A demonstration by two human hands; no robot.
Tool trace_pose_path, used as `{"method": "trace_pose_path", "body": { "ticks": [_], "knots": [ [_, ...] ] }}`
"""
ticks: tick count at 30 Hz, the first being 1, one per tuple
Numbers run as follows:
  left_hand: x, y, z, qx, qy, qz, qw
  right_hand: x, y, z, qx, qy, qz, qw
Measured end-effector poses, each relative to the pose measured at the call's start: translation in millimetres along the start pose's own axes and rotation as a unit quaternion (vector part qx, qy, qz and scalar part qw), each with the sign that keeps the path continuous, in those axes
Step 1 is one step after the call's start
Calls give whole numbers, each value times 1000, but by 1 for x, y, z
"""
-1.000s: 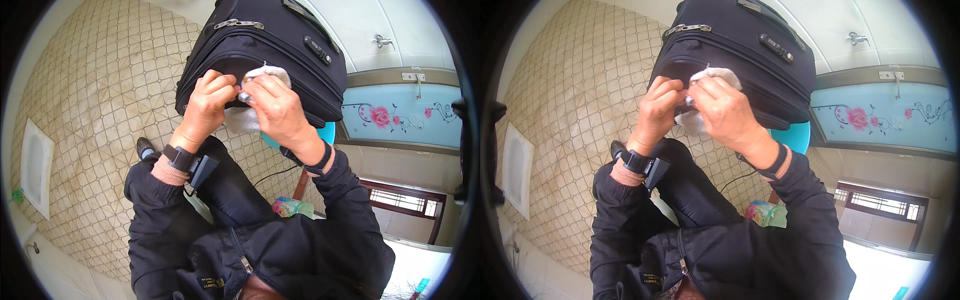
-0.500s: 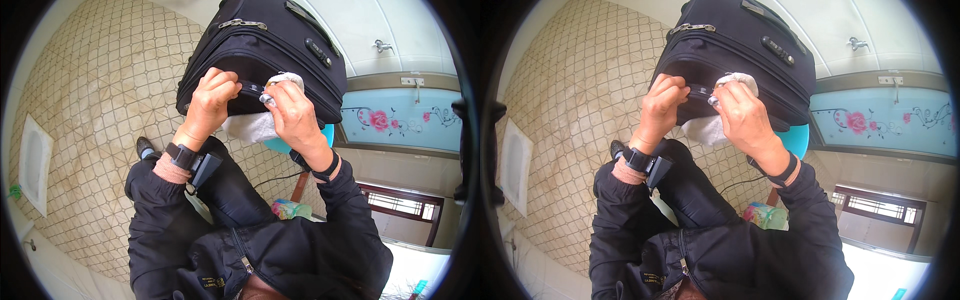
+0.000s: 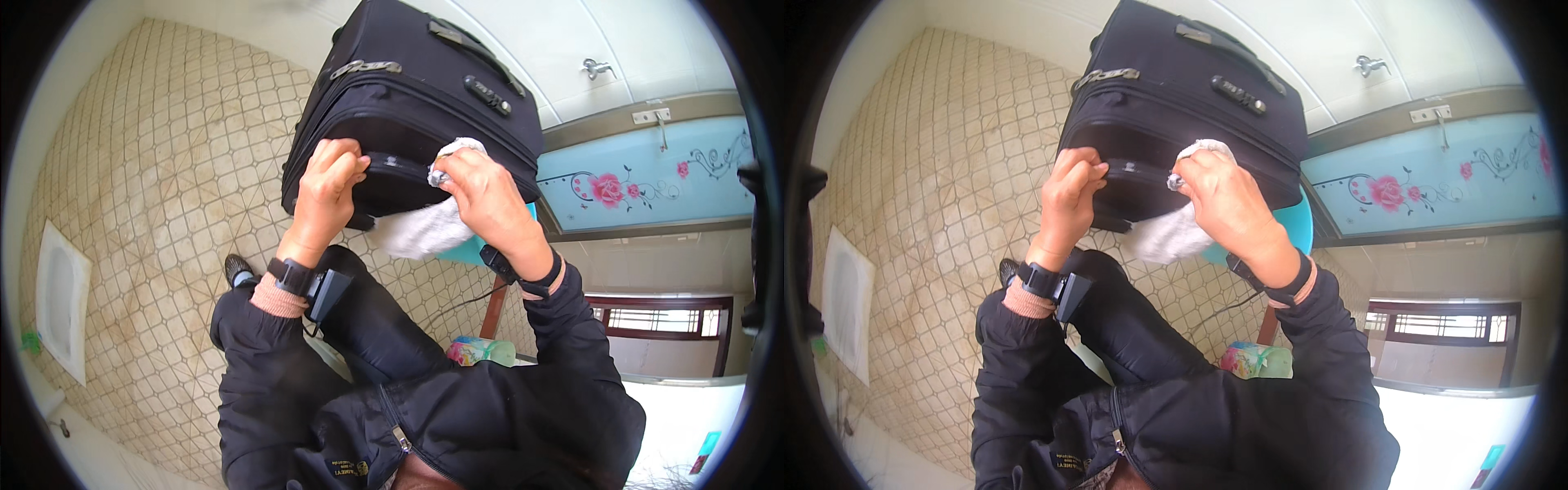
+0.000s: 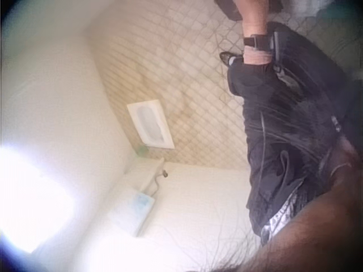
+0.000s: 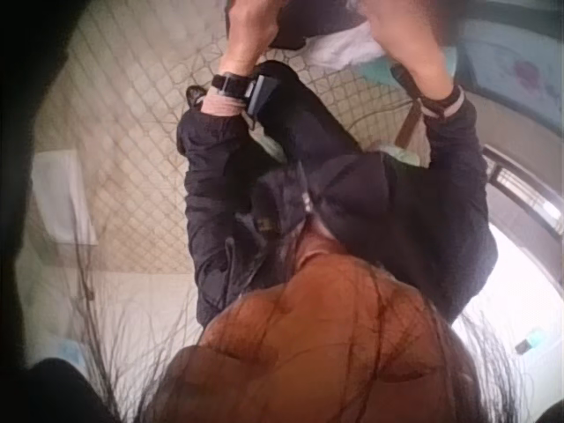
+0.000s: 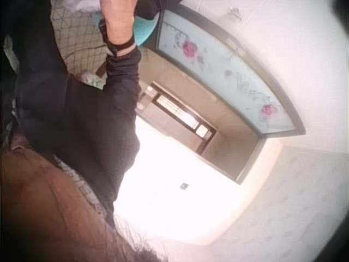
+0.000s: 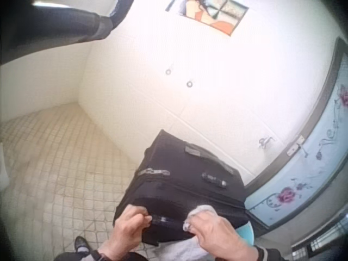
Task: The person sits on the floor and wipes a black suitcase with a cloth, repeatedly dipping the cloth into a blue basin of water. They rotate the suitcase to clean multiple sides and continue wiping until the end of the clip.
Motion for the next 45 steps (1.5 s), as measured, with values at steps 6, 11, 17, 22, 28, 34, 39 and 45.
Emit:
{"method": "trace_pose_path", "body": {
  "ticks": [6,11,17,22,28,34,39,45],
  "knots": [
    [2,2,-4,21,-27,17,999,63,-41,27,-219,-6,112,969],
    [5,-1,-4,37,-26,16,999,23,-53,-1,-162,-51,76,983],
    [11,3,-6,41,-20,40,998,-138,17,-5,-187,4,-94,978],
    [7,0,-13,51,-46,24,997,-298,94,-10,-176,-151,-386,893],
    [10,-4,-15,120,-104,65,985,-279,35,46,-321,-351,-189,859],
    [14,-14,-11,137,-107,73,982,-189,-19,8,-256,-76,-34,963],
    [16,-16,-17,182,-130,53,973,-269,28,25,-258,-122,-115,951],
    [30,-31,-3,238,-189,72,950,-308,105,-35,-170,-324,-295,883]
  ]
}}
Point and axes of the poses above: each hand's wrist, its own y-axis away from the middle knuckle, its own z-axis out of the back of the hand, x = y × z, the point moved 9 cm from there along -y, towards the middle knuckle, and after that the axes turned 15 degrees about -z, right-handed, at the moved point
